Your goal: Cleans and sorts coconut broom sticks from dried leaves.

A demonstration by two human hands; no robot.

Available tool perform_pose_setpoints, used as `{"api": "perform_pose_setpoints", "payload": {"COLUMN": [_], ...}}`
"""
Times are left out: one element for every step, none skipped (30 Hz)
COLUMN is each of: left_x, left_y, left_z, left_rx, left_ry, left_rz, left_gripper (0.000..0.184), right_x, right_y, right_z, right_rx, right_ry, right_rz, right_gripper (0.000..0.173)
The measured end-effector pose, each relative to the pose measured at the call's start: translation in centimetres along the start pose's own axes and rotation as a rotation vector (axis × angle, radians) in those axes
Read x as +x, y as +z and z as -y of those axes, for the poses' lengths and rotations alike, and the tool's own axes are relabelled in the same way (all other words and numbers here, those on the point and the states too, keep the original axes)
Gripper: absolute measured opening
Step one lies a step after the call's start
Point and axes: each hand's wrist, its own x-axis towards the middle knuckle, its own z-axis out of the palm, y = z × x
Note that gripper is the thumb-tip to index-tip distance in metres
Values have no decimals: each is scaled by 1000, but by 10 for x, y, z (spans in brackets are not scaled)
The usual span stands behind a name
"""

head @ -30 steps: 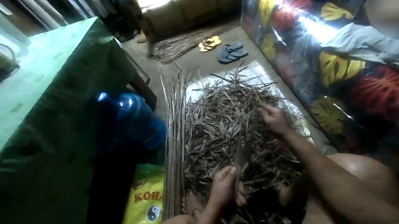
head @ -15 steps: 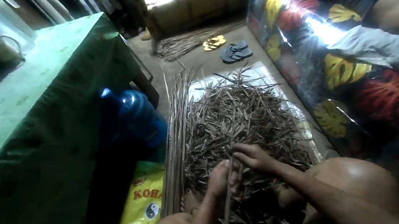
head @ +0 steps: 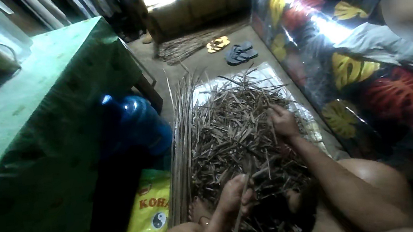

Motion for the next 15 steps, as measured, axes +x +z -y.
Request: {"api": "perform_pose_setpoints", "payload": {"left_x": [0,1,2,2,2,3,3,4,4,5,5,4,3,2,0], "left_y": [-1,-1,0,0,2,4,5,7,9,10,11,11,10,10,9], "left_z": [0,0,-1,-4,-6,-9,-11,-12,-13,-13,-13,-13,-13,-13,-13], "left_rx": [15,37,76,119,160,189,213,231,244,252,258,269,283,299,309], "left_ry": [1,6,11,15,17,18,13,9,5,2,-1,0,0,1,2], "left_rz": [-4,-20,-47,-81,-115,-146,-170,-186,-200,-208,-215,-218,-217,-212,-201], "left_gripper": [37,37,37,36,36,36,35,35,36,36,37,38,38,36,34], "right_x": [0,-3,-8,-16,-26,-37,-47,-55,-61,-63,-64,-61,-56,-50,-42], "right_y": [-4,-7,-9,-9,-7,-5,-2,1,5,9,12,13,12,10,7], "right_z": [6,13,19,25,30,33,33,32,31,29,28,30,34,37,38], "right_rx": [12,39,86,131,154,158,141,131,147,175,209,230,243,250,251], "right_ry": [43,89,120,158,195,222,227,220,217,213,220,240,273,299,317], "right_rz": [8,57,140,256,385,506,629,734,800,827,814,775,712,635,564], "right_gripper": [34,34,34,35,34,35,35,34,33,30,28,26,27,29,31]}}
